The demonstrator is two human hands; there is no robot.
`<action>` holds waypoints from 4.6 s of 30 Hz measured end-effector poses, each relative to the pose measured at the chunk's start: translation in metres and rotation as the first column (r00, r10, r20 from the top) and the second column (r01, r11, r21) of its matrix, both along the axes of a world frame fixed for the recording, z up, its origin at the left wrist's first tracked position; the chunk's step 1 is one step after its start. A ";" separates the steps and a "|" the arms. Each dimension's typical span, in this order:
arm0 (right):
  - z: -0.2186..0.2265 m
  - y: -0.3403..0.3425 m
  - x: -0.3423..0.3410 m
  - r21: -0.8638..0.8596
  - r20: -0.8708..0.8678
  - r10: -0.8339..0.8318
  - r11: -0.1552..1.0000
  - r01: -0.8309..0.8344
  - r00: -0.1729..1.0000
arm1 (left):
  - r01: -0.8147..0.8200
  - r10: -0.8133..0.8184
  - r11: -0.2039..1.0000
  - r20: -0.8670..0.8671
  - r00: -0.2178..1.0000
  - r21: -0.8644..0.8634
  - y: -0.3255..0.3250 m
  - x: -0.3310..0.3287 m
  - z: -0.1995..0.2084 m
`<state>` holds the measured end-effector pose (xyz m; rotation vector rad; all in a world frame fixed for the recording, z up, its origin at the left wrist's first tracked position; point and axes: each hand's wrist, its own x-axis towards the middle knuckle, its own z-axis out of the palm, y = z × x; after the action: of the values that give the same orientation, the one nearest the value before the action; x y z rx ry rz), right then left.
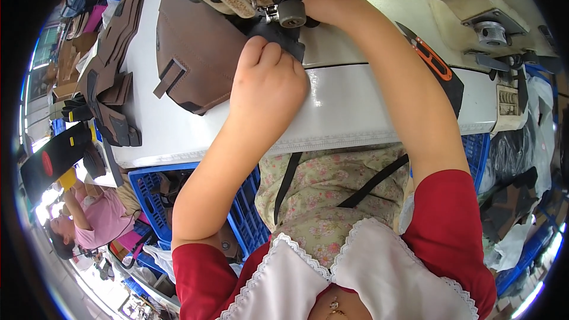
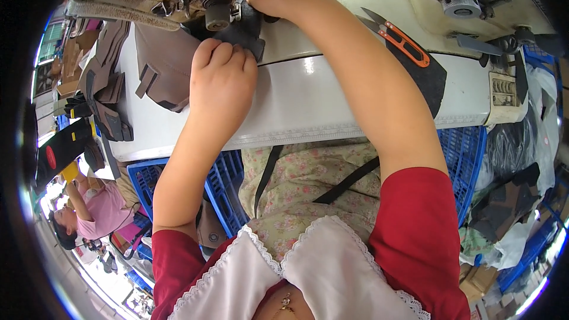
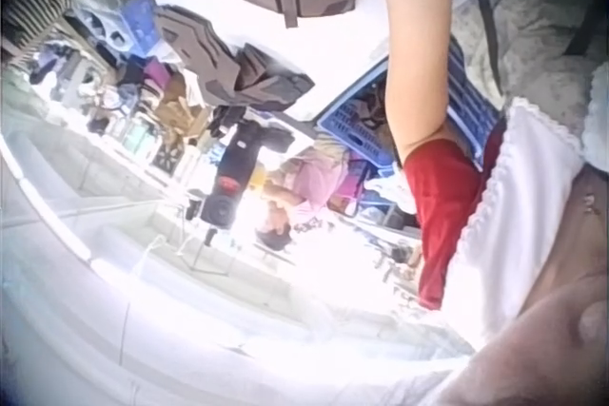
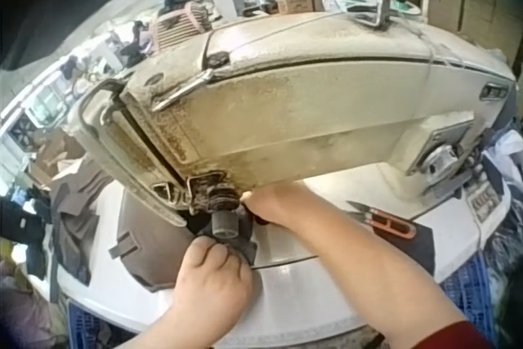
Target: Stitching and trimming leather components for shoe uppers using an industrial sewing machine.
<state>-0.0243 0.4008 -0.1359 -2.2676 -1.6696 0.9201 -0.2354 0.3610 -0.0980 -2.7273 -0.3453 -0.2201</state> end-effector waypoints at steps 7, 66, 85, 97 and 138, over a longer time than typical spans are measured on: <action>0.014 -0.002 -0.010 0.058 -0.057 0.056 0.997 -0.052 0.997 | 0.109 -0.114 0.993 0.196 0.974 0.035 0.008 0.004 -0.009; 0.017 -0.023 -0.010 0.267 -0.132 -0.121 0.951 0.153 0.984 | -0.033 0.050 0.996 0.220 0.974 -0.078 -0.008 0.001 -0.009; 0.013 -0.012 -0.019 0.255 0.040 -0.067 0.965 0.054 0.997 | -0.216 0.294 0.946 0.360 0.885 -0.241 -0.018 -0.025 -0.023; 0.033 -0.024 -0.018 0.196 0.042 -0.135 0.973 0.124 0.990 | -0.225 0.298 0.949 0.387 0.872 -0.223 -0.016 -0.026 -0.025; 0.025 -0.022 -0.012 0.176 0.195 -0.170 0.975 0.136 0.966 | -0.174 0.319 0.920 0.415 0.852 -0.350 0.005 -0.026 -0.013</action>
<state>-0.0366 0.3788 -0.1107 -2.4088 -1.5532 0.5088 -0.2616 0.3660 -0.1115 -2.8532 -0.9347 -0.8199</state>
